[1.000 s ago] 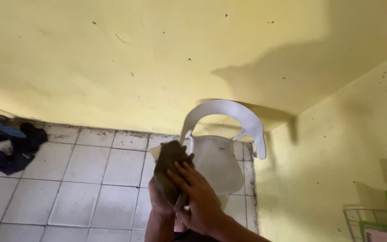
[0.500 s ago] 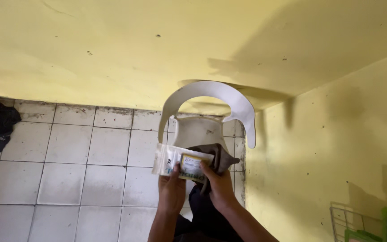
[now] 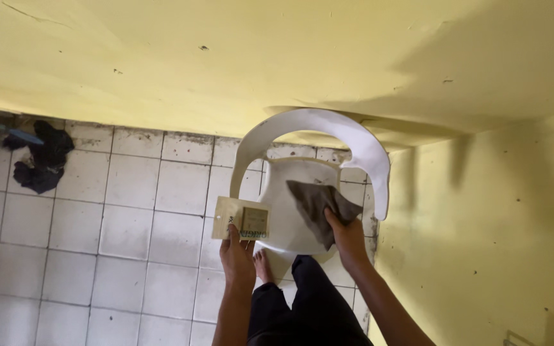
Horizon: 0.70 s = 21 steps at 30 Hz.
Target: The person repeatedly picks up small packaged electronics from a wall grid, wipes them with a cloth on a white plastic chair, and returns them to the grid. The person also picks up a stack of boxed items from a shelf and wipes them on the chair.
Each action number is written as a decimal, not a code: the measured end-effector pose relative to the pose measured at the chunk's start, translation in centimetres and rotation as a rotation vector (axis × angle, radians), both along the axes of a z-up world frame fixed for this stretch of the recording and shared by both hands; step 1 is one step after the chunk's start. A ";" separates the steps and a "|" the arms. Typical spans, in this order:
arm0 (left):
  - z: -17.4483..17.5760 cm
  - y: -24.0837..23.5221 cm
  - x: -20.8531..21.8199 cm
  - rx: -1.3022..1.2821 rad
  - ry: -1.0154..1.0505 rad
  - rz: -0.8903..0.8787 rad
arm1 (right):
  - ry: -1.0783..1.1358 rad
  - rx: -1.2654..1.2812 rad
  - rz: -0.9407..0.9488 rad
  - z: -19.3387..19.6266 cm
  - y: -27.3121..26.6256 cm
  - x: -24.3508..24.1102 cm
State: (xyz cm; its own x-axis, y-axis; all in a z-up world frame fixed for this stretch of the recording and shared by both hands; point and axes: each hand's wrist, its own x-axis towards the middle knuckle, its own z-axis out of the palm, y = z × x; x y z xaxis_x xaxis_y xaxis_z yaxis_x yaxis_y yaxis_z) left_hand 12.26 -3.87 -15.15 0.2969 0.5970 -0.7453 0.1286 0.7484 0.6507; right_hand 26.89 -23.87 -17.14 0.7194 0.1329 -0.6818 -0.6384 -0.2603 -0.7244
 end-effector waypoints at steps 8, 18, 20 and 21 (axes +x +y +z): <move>-1.5 -0.7 -1.8 -0.094 0.025 -0.026 | -0.603 -0.144 0.601 -6.0 1.2 -0.4; 2.4 1.2 -6.0 -0.006 0.021 -0.092 | -0.239 0.101 0.764 0.8 7.8 -4.8; 3.3 2.7 -7.5 0.108 0.079 -0.140 | -0.144 0.195 0.816 3.7 11.4 -6.0; 3.7 3.8 -8.3 0.168 0.109 -0.161 | -0.128 0.217 0.875 5.2 13.4 -6.5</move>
State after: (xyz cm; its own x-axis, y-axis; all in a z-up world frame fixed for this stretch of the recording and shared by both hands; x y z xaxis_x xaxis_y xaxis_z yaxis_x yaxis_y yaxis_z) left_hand 3.93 -0.09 -11.43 0.3211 0.6666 -0.6727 0.3137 0.5954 0.7397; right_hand 20.34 -10.45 -11.98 0.3697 0.7832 -0.5000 -0.1879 -0.4640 -0.8657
